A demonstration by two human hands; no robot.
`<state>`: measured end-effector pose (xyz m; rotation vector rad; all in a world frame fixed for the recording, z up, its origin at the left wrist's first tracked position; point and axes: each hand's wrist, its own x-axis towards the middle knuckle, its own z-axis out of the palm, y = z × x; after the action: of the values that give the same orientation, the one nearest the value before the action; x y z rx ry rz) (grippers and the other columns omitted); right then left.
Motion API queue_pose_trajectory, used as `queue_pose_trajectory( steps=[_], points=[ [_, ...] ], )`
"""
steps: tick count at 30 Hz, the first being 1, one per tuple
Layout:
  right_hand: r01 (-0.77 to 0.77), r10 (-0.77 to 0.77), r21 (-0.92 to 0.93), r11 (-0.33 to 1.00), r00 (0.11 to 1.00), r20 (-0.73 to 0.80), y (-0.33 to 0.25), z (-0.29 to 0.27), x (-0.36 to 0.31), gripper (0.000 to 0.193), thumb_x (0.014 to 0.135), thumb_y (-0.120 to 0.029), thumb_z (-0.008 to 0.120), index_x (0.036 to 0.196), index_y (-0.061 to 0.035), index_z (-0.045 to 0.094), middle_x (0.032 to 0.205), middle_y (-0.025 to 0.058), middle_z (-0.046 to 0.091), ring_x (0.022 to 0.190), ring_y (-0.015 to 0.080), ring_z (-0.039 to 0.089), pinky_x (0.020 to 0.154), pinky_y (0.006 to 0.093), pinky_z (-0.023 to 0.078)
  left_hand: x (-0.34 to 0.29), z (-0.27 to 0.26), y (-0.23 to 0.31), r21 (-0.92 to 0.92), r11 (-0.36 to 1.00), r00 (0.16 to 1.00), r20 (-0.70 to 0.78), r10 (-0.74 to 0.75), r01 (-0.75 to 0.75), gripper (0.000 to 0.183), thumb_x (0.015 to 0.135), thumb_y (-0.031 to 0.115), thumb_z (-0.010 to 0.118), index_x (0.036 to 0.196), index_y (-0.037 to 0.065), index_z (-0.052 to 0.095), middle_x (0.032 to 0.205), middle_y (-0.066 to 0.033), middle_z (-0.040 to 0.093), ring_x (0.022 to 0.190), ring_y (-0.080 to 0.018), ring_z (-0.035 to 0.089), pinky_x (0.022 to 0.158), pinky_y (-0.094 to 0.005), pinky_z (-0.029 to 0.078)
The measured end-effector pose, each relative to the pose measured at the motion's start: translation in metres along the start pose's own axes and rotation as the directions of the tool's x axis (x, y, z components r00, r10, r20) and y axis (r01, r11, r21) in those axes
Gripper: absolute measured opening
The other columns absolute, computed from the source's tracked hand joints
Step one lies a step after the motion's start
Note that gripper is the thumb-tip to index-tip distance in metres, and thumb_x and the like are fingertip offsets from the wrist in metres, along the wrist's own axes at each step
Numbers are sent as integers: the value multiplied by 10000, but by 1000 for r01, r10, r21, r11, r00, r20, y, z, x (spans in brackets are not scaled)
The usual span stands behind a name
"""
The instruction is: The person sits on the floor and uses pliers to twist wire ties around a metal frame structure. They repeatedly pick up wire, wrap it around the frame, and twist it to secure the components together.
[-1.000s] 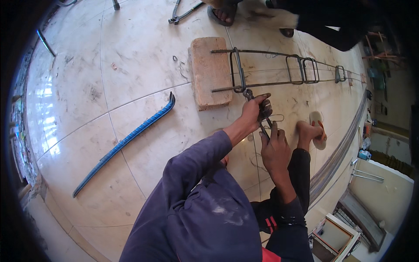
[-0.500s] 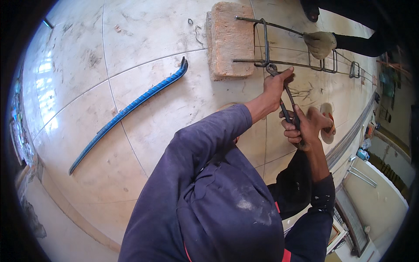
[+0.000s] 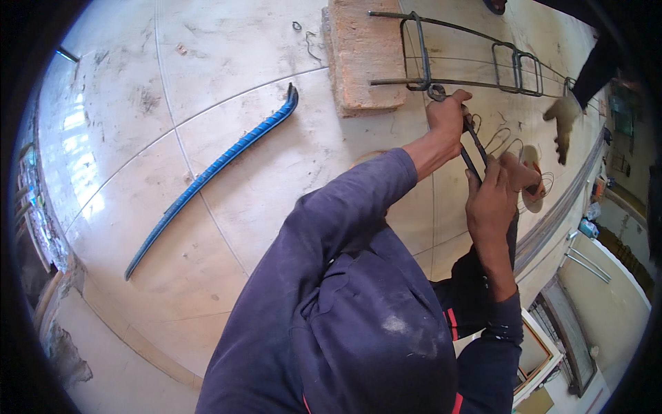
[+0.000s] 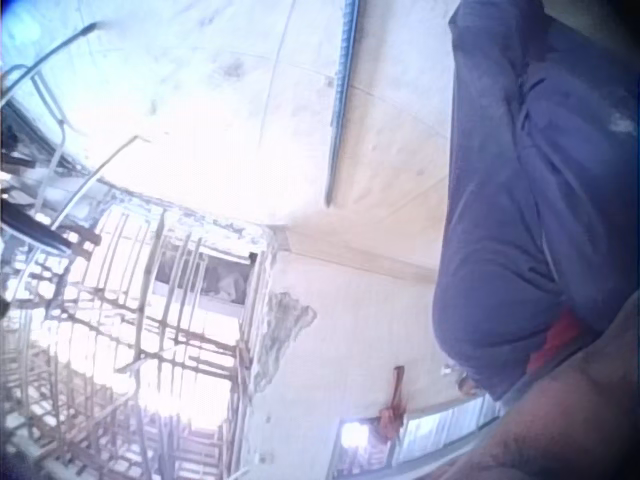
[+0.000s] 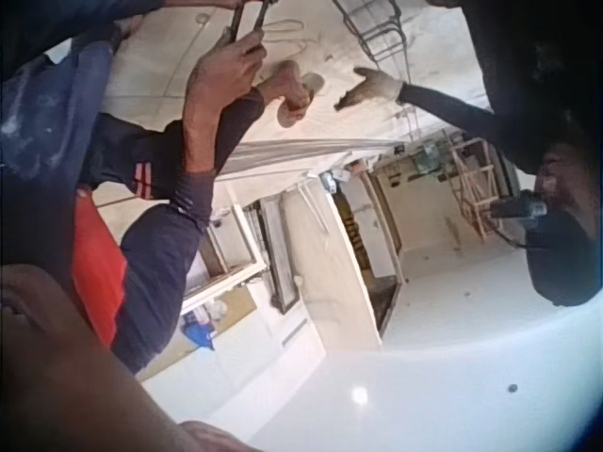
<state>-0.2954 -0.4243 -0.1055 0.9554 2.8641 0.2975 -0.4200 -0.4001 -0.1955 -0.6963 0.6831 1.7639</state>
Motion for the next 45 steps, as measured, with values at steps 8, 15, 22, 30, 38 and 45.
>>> queue_pose_trajectory(
  steps=[8, 15, 22, 30, 38, 45],
  points=[
    [168, -169, 10, 986, 983, 75, 26, 18, -7, 478, 887, -217, 571, 1305, -25, 441, 865, 180, 586, 701, 332, 629, 636, 393, 514, -2, 0, -7, 84, 996, 998, -55, 10, -5, 151, 757, 120, 657, 720, 33, 539, 639, -17, 452, 510, -149, 425, 478, -314, 378],
    [-521, -177, 634, 571, 676, 715, 79, 9, 40, 348, 943, -284, 500, 1187, -37, 519, 662, 84, 519, 456, 146, 481, 362, 264, 332, -9, -16, 9, 286, 958, 999, 47, 1, -14, 204, 803, 190, 679, 839, 15, 580, 683, -14, 494, 627, -152, 485, 651, -319, 435],
    [-895, -131, 446, 6, 441, 888, 64, -13, 42, 449, 974, -447, 395, 1130, -54, 545, 621, 14, 456, 376, 66, 335, 322, 179, 243, 8, -18, 3, -47, 978, 925, 337, -176, 204, 317, 869, 336, 656, 892, 68, 488, 674, -10, 479, 648, -178, 529, 737, -329, 513],
    [118, -161, 267, 956, 976, 149, 42, -3, 8, 454, 860, -229, 631, 1228, -11, 479, 911, 173, 580, 751, 273, 588, 630, 351, 486, 6, -12, -1, -116, 987, 975, 203, -88, 113, 198, 881, 168, 598, 826, 81, 428, 630, -13, 394, 519, -166, 428, 539, -318, 427],
    [231, -233, -90, 969, 972, -21, 33, 8, -1, 463, 839, -245, 627, 1206, 24, 534, 943, 180, 559, 1069, 389, 453, 948, 500, 325, 4, 1, -2, -39, 997, 997, 15, -73, 74, 183, 867, 167, 605, 860, 44, 469, 662, -25, 428, 515, -167, 449, 508, -297, 403],
    [-656, -34, 660, 367, 699, 714, 67, -5, 33, 351, 952, -312, 482, 1019, 28, 536, 719, 37, 431, 508, 107, 389, 430, 250, 339, -4, -21, 11, 311, 949, 987, 125, -98, 55, 218, 845, 238, 647, 870, 46, 545, 778, -49, 525, 663, -163, 554, 577, -316, 452]
  ],
)
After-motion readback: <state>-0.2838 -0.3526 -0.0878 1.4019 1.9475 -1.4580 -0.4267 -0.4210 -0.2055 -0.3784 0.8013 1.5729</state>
